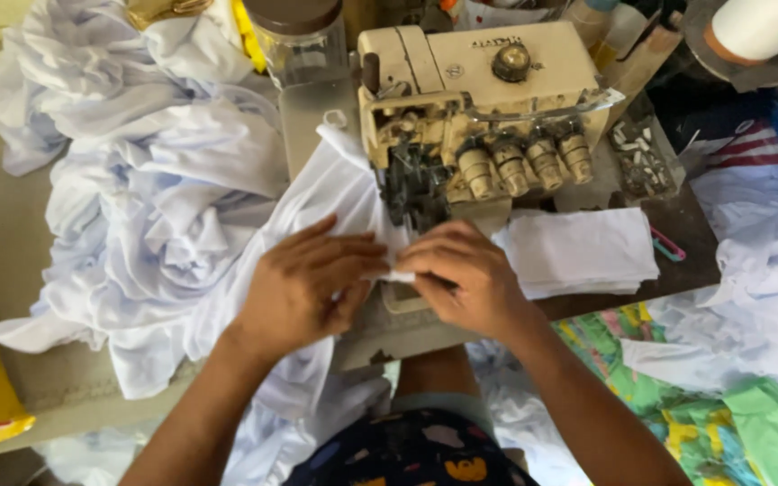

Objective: Preparing and stacking white fabric pieces on a sewing table

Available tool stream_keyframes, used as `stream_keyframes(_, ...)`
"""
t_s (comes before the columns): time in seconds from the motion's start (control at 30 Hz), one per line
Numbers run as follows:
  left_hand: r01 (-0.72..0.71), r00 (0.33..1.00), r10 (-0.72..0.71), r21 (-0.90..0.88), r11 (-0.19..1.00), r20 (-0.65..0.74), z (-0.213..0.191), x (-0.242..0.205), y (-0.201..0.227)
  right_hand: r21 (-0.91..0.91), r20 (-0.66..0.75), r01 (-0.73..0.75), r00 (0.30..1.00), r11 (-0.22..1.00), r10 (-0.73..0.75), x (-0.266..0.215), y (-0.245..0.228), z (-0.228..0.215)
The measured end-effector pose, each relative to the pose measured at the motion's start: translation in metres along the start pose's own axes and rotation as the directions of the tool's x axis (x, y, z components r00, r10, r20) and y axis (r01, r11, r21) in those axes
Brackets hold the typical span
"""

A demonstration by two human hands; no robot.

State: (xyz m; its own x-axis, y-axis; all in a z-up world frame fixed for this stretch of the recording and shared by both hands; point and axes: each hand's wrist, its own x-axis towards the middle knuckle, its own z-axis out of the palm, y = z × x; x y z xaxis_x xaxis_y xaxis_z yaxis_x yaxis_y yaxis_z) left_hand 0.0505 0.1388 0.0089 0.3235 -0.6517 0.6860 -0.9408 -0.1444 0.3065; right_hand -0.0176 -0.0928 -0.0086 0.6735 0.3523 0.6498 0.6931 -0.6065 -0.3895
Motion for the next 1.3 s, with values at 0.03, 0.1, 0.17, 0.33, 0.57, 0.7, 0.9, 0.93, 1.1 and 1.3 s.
stream_keyframes(0.03,0.015,1.0,-0.016,0.039,0.999,0.021,-0.003,0.005,-0.003,-0.091,0.005,0.011,1.0,0.996,-0.011,0.006,0.003,-0.002)
stream_keyframes(0.1,0.038,0.998,-0.043,0.092,0.995,0.049,-0.004,0.01,-0.014,-0.145,-0.019,-0.006,1.0,0.989,0.003,0.007,0.002,-0.004)
stream_keyframes(0.17,0.061,0.994,-0.073,0.145,0.988,0.079,-0.005,0.018,-0.021,-0.196,-0.044,-0.028,0.999,0.98,0.019,0.002,0.0,-0.003)
stream_keyframes(0.33,0.246,0.953,-0.289,0.32,0.915,0.092,-0.002,0.031,-0.033,-0.041,-0.159,-0.141,0.978,0.989,0.133,-0.02,-0.017,-0.013)
stream_keyframes(0.57,0.387,0.879,-0.476,0.582,0.715,0.0,-0.01,0.008,0.011,0.103,-0.062,-0.428,0.898,0.898,0.436,-0.07,-0.043,-0.038)
stream_keyframes(0.7,0.46,0.79,-0.567,0.385,0.8,0.234,0.016,-0.001,0.044,0.303,0.071,-0.653,0.742,0.694,0.667,-0.107,-0.031,-0.023)
stream_keyframes(0.9,0.526,0.85,-0.484,-0.295,0.798,0.207,0.08,0.01,0.06,0.499,0.186,-0.703,0.658,0.507,0.729,-0.15,0.019,0.043)
stream_keyframes(0.93,0.466,0.884,-0.438,-0.357,0.809,0.161,0.084,0.009,0.062,0.426,0.045,-0.67,0.687,0.608,0.726,-0.167,0.036,0.054)
stream_keyframes(1.1,0.451,0.875,-0.482,-0.3,0.841,-0.035,-0.032,-0.008,0.085,0.788,0.023,-0.541,0.501,0.293,0.865,-0.119,-0.006,0.026)
stream_keyframes(1.3,0.727,0.64,-0.663,0.028,0.686,-0.389,-0.149,-0.11,0.055,0.787,0.112,-0.458,0.766,0.414,0.633,-0.126,-0.033,0.037)
